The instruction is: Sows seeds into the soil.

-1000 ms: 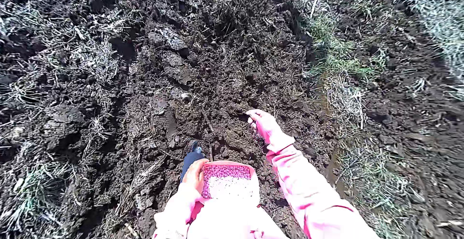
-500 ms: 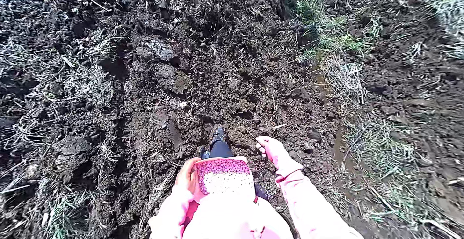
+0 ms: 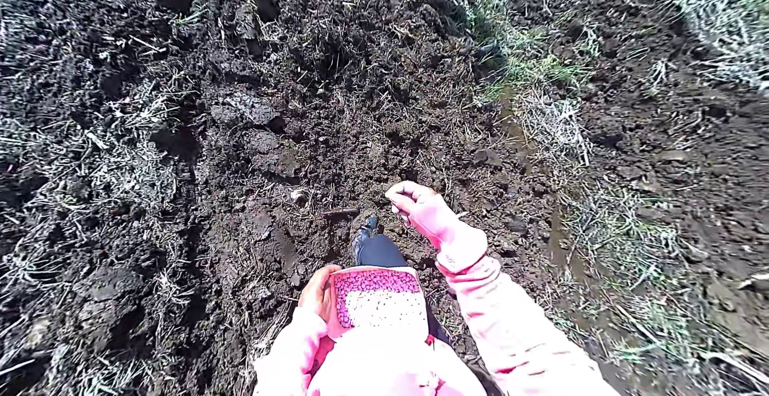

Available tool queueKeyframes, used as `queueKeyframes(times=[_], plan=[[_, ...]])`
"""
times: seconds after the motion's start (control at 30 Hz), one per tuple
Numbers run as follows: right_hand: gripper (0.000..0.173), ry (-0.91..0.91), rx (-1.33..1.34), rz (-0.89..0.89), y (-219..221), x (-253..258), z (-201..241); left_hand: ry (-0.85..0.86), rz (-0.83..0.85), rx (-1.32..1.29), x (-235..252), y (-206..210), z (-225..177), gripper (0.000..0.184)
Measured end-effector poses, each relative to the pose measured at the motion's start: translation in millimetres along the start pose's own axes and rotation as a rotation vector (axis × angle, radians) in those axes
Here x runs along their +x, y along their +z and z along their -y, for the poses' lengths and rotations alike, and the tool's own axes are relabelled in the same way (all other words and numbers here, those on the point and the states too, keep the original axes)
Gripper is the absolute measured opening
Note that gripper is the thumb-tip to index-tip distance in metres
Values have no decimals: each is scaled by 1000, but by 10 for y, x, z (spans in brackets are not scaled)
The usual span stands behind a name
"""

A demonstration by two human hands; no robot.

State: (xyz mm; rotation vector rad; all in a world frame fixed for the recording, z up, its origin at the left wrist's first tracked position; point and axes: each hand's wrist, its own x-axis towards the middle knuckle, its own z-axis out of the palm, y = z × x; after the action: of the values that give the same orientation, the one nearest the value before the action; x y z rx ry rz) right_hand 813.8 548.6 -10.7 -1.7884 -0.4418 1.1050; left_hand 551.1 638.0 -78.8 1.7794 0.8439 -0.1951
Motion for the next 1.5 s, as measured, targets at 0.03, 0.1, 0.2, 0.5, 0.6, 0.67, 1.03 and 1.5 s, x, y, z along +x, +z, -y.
queueKeyframes(times=[0.03, 0.1, 0.2, 0.5, 0.6, 0.67, 1.03, 1.5], plan=[[15, -49, -5, 153, 38, -57, 42, -8, 2, 2, 69, -14, -33, 35], [18, -62, -171, 476, 145, -97, 70, -31, -4, 12, 232, -51, -124, 35], [33, 64, -711, 864, 325, 105, 130, -79, -1, 26, 527, -102, -372, 35], [37, -13, -1190, 1008, -169, 829, -466, -144, 15, 129, 1390, -89, -1104, 37], [38, 77, -1158, 1011, -359, 931, -184, -129, 2, 177, 1540, -85, -1357, 38], [36, 111, -969, 907, -529, 970, -122, -118, -3, 215, 1612, -75, -1463, 38], [20, 279, 205, 536, -919, 704, -464, -8, 32, 391, 1842, 23, -1813, 35], [21, 251, 516, 227, -1346, 557, -311, 39, -9, 178, 1829, 142, -1520, 33]])
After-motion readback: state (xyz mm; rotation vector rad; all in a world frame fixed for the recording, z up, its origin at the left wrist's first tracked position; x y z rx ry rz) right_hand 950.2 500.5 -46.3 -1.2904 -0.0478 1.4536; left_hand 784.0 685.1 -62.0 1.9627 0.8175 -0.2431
